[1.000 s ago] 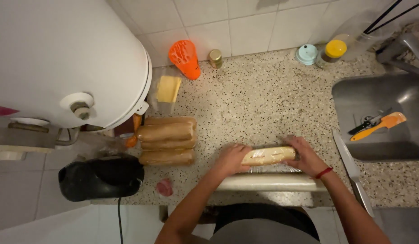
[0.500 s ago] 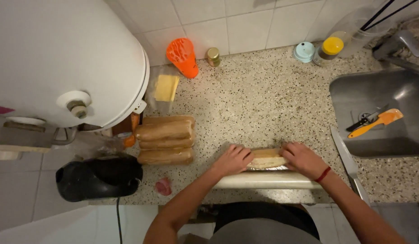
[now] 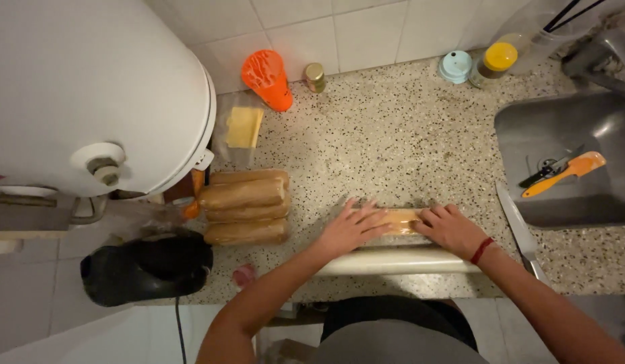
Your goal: The person is wrapping individual bread rolls in plastic cling film on a counter, using a knife to cut the film for each roll.
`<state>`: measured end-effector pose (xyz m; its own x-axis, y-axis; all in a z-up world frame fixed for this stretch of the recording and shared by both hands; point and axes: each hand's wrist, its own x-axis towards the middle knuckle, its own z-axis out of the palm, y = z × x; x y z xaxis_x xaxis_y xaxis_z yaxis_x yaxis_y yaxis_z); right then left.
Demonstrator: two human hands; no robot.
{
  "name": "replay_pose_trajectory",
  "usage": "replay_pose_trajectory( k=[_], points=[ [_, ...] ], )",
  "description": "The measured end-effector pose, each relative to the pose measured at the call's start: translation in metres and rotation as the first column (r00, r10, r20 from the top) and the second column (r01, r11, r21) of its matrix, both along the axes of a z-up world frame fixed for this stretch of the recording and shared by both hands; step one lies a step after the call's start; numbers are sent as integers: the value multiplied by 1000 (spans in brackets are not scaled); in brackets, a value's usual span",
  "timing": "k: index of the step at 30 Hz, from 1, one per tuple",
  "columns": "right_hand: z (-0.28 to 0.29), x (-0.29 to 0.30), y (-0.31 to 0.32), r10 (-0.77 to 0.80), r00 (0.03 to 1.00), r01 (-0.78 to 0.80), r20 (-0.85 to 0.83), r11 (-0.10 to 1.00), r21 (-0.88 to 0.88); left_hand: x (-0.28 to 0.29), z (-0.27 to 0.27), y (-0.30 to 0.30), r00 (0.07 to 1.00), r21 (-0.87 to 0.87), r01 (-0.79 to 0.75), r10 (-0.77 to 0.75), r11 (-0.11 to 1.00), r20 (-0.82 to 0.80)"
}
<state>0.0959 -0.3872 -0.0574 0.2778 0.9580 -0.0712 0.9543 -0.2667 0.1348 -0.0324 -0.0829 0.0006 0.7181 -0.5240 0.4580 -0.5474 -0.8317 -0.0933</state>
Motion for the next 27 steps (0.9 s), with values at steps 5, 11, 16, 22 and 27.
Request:
replay_pose_trajectory(
  k=[5, 11, 16, 22, 27],
  points=[
    [20, -20, -12, -109, 991, 98, -78, 987, -130, -28, 4, -4, 984, 13, -96, 97, 995, -147],
    [39, -79, -19, -231, 925, 249, -301, 968, 23, -63, -6, -39, 930, -254, -19, -76, 967, -361],
    [45, -111, -39, -233, 890, 349, -391, 901, 257, -84, -34, -67, 637, -25, -188, 102, 982, -764],
    [80, -120, -64, -457, 627, 707, -632, 674, 215, -106, -13, -79, 690, -120, -208, 58, 971, -722],
    [8, -84, -164, -818, 563, 806, -120, 511, 299, -90, 0, -86, 616, -20, -239, 136, 971, -776]
  ],
)
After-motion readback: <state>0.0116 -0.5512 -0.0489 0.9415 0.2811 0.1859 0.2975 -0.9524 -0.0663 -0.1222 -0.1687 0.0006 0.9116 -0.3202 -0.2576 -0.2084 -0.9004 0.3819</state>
